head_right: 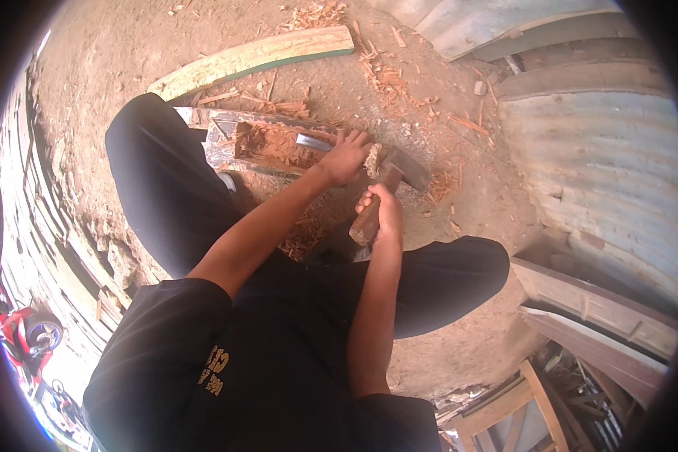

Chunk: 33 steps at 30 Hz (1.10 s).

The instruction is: The person sits on the ground and uses a chisel and mallet to carve a rectangular recess into a piece of wood. They repeatedly strike the chisel to remove wood chips and occasionally clear debris from the carved area.

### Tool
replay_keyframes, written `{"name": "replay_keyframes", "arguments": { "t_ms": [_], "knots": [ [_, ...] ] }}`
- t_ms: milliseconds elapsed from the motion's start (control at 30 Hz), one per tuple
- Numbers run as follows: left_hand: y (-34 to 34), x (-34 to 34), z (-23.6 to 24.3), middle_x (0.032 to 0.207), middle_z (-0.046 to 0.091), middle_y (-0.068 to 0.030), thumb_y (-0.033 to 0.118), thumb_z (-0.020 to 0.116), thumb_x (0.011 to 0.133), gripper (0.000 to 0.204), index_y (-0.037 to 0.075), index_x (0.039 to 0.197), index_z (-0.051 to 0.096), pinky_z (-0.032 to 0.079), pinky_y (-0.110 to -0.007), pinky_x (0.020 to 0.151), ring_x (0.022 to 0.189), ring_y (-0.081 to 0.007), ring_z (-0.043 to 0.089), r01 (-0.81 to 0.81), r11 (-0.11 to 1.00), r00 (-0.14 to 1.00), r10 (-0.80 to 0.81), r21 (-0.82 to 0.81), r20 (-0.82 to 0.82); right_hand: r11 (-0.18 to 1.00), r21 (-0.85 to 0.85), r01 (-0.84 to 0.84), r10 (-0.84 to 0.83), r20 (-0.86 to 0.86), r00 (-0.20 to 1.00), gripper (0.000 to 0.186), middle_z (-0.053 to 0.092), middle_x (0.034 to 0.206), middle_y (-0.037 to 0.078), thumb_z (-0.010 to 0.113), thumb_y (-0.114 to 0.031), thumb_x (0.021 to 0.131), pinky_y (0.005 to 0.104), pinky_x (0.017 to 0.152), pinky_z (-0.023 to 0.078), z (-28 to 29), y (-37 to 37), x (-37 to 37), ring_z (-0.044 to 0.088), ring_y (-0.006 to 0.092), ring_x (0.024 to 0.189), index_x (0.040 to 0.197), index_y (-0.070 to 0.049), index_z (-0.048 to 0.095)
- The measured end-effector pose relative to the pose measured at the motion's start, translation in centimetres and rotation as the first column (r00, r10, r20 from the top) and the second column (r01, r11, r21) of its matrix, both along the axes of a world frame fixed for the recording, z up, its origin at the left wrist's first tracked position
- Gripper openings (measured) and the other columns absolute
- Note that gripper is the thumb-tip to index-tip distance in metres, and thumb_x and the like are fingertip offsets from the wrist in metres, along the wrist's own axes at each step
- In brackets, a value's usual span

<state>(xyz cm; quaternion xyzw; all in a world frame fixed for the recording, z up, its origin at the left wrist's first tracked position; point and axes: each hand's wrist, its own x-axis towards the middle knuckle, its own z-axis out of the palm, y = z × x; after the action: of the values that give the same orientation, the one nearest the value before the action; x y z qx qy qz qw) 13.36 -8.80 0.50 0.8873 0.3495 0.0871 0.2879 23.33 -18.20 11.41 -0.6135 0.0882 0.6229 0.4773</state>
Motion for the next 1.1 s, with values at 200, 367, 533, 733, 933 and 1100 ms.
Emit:
{"name": "replay_keyframes", "arguments": {
  "t_ms": [200,367,533,733,933,1100],
  "knots": [
    [0.5,0.0,0.9,0.147,0.029,-0.0171,0.025,0.071,0.072,0.066,0.007,0.131,0.047,0.009,-0.064,0.110,0.140,-0.0361,0.018,0.001,0.995,0.991,-0.013,-0.096,-0.130,1.000,0.013,-0.003,0.003,0.000,1.000,0.008,0.048,0.065,0.004,0.056,-0.007,0.082,0.0290,0.051,0.043,-0.3,-0.2,0.4,0.047,0.0139,0.055,0.080,-0.003,0.049],
    [0.8,0.2,0.4,0.152,0.023,-0.0155,0.028,0.070,0.073,0.065,0.014,0.133,0.048,0.006,-0.068,0.108,0.141,-0.0379,0.016,0.014,0.995,0.980,-0.033,-0.094,-0.195,1.000,-0.019,-0.009,0.008,-0.014,1.000,0.008,0.048,0.065,0.004,0.056,-0.008,0.082,0.0290,0.052,0.043,-0.2,-0.3,0.1,0.047,0.0140,0.055,0.082,-0.003,0.049],
    [0.7,0.5,0.3,0.152,0.023,-0.0159,0.027,0.070,0.073,0.065,0.016,0.134,0.048,0.006,-0.070,0.107,0.140,-0.0388,0.018,0.011,0.993,0.977,-0.036,-0.121,-0.208,0.998,0.011,0.056,-0.056,-0.029,0.998,0.008,0.048,0.063,0.004,0.056,-0.007,0.081,0.0294,0.051,0.043,-0.7,-0.7,0.8,0.048,0.0143,0.054,0.082,-0.003,0.050],
    [1.0,-0.4,-1.3,0.151,0.024,-0.0178,0.026,0.071,0.072,0.068,0.017,0.135,0.047,0.008,-0.070,0.107,0.140,-0.0387,0.019,-0.098,0.985,0.985,0.076,-0.142,-0.153,0.988,-0.031,-0.152,0.154,0.064,0.986,0.008,0.049,0.063,0.005,0.057,-0.007,0.080,0.0311,0.048,0.045,-0.4,-1.3,-1.3,0.050,0.0149,0.052,0.080,-0.003,0.050],
    [1.4,-0.9,-0.8,0.148,0.029,-0.0199,0.028,0.069,0.071,0.059,0.014,0.127,0.054,0.011,-0.070,0.106,0.138,-0.0398,0.024,-0.126,0.989,0.979,0.111,-0.076,-0.171,0.999,0.021,-0.035,0.036,-0.053,0.998,0.008,0.049,0.066,0.003,0.057,-0.008,0.080,0.0279,0.051,0.042,-0.4,-0.5,-0.2,0.048,0.0135,0.056,0.077,-0.005,0.050],
    [0.9,-1.2,-1.5,0.146,0.033,-0.0208,0.026,0.066,0.071,0.049,0.012,0.117,0.060,0.012,-0.071,0.105,0.136,-0.0391,0.028,-0.077,0.997,0.981,0.074,-0.008,-0.177,0.998,-0.027,-0.057,0.055,-0.051,0.997,0.009,0.048,0.064,0.003,0.056,-0.009,0.081,0.0290,0.050,0.043,-0.9,-0.6,-0.6,0.048,0.0142,0.054,0.075,-0.005,0.050]
  ]
}}
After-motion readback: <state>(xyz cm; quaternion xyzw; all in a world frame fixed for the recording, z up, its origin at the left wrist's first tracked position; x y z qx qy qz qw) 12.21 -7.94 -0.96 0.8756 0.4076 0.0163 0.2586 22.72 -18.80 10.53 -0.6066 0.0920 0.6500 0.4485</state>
